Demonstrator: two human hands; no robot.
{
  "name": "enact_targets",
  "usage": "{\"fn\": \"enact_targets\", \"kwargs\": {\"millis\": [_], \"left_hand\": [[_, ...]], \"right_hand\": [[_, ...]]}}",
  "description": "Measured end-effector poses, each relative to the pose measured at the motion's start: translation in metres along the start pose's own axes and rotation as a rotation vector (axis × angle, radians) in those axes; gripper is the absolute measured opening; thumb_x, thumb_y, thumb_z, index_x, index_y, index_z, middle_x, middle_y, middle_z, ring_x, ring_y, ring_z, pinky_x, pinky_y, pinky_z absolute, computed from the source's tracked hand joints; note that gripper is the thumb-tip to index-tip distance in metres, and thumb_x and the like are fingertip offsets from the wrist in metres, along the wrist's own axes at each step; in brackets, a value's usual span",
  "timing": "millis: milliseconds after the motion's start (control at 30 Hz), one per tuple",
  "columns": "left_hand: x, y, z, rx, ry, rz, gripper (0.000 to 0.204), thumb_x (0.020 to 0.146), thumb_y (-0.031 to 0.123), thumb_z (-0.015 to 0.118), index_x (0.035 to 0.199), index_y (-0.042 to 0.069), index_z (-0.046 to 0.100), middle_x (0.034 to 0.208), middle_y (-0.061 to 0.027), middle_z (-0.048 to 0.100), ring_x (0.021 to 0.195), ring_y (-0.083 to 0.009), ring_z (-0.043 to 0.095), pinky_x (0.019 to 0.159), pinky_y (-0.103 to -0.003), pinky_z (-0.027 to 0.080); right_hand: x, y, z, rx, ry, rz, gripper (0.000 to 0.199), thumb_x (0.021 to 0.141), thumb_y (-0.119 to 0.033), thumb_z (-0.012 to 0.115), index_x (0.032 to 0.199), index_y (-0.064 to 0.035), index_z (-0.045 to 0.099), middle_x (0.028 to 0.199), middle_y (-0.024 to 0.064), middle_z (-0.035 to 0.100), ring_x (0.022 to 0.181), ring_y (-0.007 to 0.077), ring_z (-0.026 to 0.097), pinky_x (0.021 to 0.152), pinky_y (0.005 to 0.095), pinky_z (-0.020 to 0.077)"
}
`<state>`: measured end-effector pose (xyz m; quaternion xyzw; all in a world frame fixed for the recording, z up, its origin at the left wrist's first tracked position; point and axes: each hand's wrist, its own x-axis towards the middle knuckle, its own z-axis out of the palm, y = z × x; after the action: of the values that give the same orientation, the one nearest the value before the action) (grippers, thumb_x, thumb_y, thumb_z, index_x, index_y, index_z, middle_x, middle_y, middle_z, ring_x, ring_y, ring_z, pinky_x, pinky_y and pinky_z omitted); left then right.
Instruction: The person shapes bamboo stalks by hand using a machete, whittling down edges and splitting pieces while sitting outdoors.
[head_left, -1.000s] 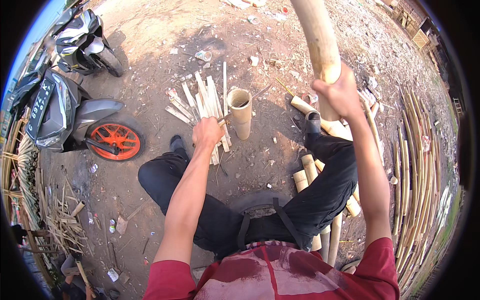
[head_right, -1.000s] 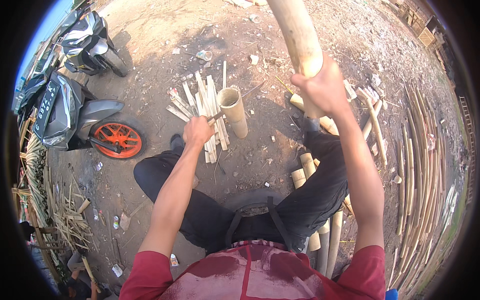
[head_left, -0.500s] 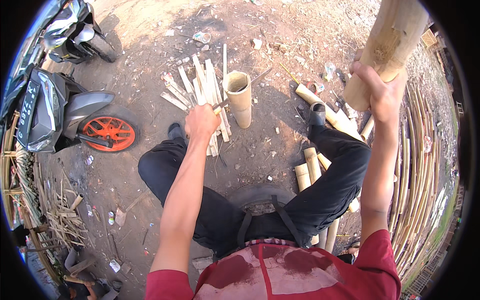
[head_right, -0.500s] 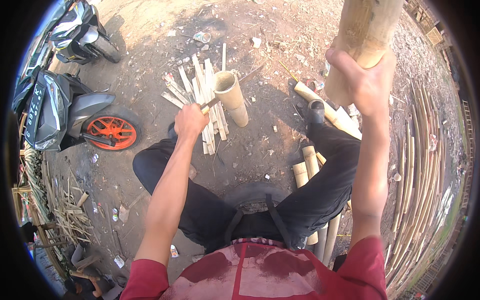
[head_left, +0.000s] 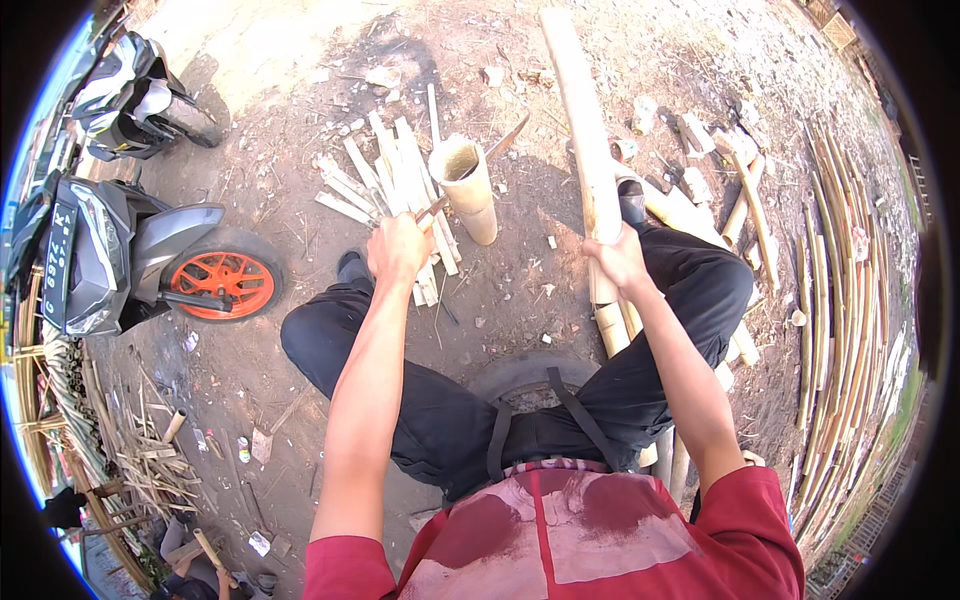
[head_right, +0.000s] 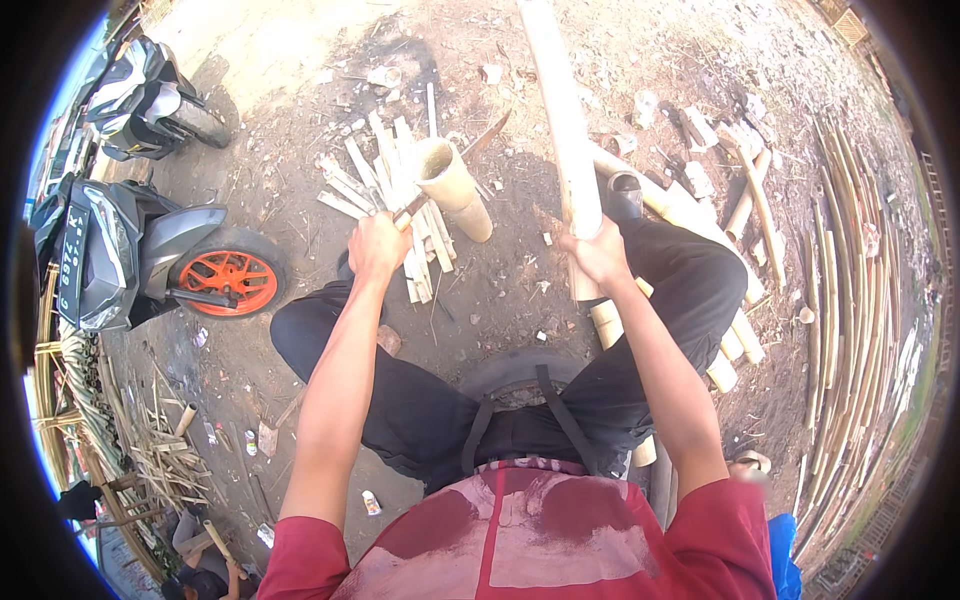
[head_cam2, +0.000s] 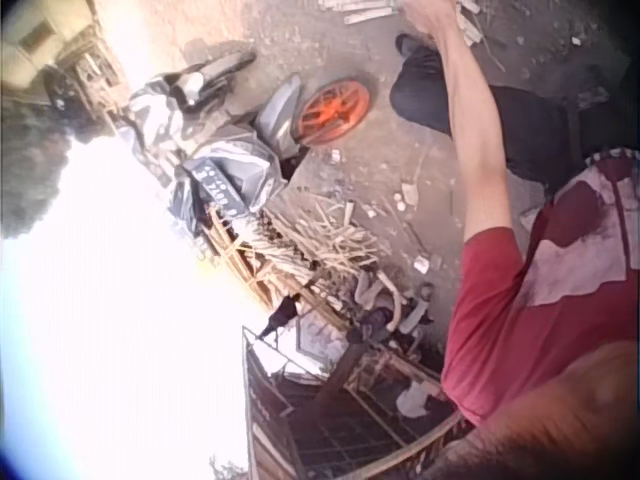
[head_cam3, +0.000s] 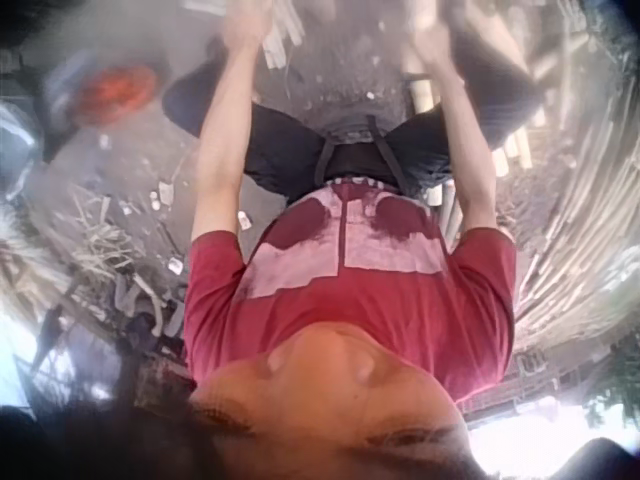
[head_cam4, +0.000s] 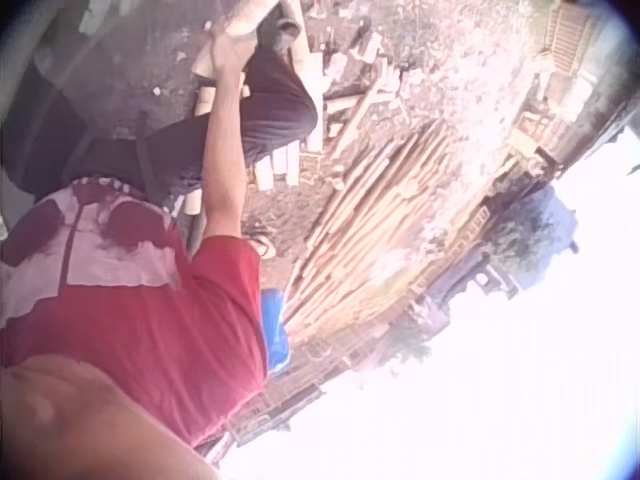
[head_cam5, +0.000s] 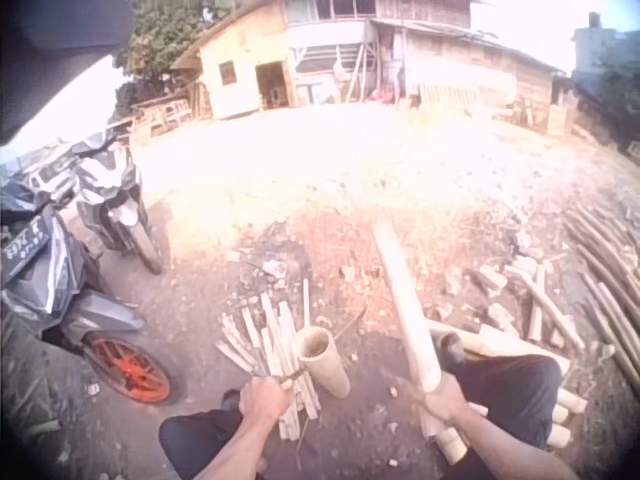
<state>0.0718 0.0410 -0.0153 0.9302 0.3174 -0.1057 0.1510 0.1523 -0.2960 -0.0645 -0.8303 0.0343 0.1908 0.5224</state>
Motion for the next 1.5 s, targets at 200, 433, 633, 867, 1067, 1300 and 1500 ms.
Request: {"fn": "enact_targets", "kwargs": {"millis": [200,433,633,867,1067,1300,1500], "left_hand": [[-0.001,0.025,-0.006,0.034,0.063,0.052,0.029,0.087,0.028,0.074,0.105,0.007,0.08,0.099,-0.0209,0.077,0.097,-0.0384,0.076,0.087,-0.047,0.06],[0.003,0.009,0.08,-0.322,0.117,0.006,0.031,0.083,0.028,0.079,0.098,0.001,0.078,0.094,-0.0274,0.075,0.091,-0.0443,0.074,0.084,-0.052,0.059],[-0.003,0.059,0.087,-0.069,-0.037,0.391,0.026,0.085,0.027,0.073,0.098,0.006,0.079,0.087,-0.026,0.075,0.088,-0.0435,0.074,0.081,-0.053,0.06],[-0.008,0.08,-0.031,-0.009,-0.098,0.349,0.03,0.083,0.027,0.074,0.1,0.003,0.079,0.094,-0.0264,0.075,0.091,-0.0447,0.073,0.083,-0.052,0.059],[-0.029,0.059,0.006,0.08,-0.077,0.208,0.034,0.086,0.032,0.076,0.104,0.003,0.078,0.101,-0.0238,0.076,0.098,-0.0409,0.075,0.088,-0.049,0.06],[-0.019,0.072,0.012,0.061,-0.031,0.188,0.033,0.085,0.03,0.075,0.105,0.004,0.078,0.105,-0.0241,0.075,0.1,-0.0421,0.074,0.088,-0.05,0.059],[-0.027,0.07,0.013,0.049,-0.037,0.21,0.027,0.086,0.024,0.074,0.102,0.004,0.08,0.1,-0.0223,0.077,0.097,-0.0392,0.076,0.085,-0.047,0.061]], "right_hand": [[-0.024,0.093,0.042,0.126,-0.243,0.619,0.047,0.07,-0.014,0.08,0.109,0.0106,0.072,0.096,0.0195,0.075,0.087,0.0283,0.075,0.074,0.0441,0.0593],[-0.005,0.019,0.012,-0.179,-0.481,0.098,0.044,0.068,-0.018,0.08,0.103,0.0087,0.07,0.089,0.0206,0.074,0.086,0.0309,0.075,0.077,0.0431,0.0584],[-0.01,0.033,-0.054,-0.112,-0.12,0.501,0.063,0.066,-0.023,0.085,0.114,0.0136,0.067,0.102,0.0243,0.073,0.087,0.0341,0.073,0.08,0.0416,0.0572],[-0.052,0.041,-0.091,0.179,-0.073,0.342,0.044,0.072,-0.014,0.081,0.109,0.0068,0.07,0.092,0.0146,0.072,0.082,0.026,0.072,0.074,0.0396,0.0569],[-0.058,0.053,-0.049,0.205,-0.093,0.307,0.049,0.072,-0.01,0.079,0.117,0.0029,0.065,0.097,0.0124,0.07,0.087,0.0246,0.068,0.078,0.0398,0.0562],[-0.04,-0.158,-0.12,0.085,0.233,-0.483,0.051,0.071,-0.013,0.079,0.115,0.0064,0.062,0.097,0.0093,0.07,0.084,0.02,0.067,0.079,0.0351,0.0552],[-0.089,-0.267,-0.186,0.256,0.496,-0.885,0.041,0.084,-0.013,0.074,0.115,0.0107,0.061,0.09,0.0168,0.071,0.077,0.0211,0.07,0.069,0.0326,0.0591]]}}
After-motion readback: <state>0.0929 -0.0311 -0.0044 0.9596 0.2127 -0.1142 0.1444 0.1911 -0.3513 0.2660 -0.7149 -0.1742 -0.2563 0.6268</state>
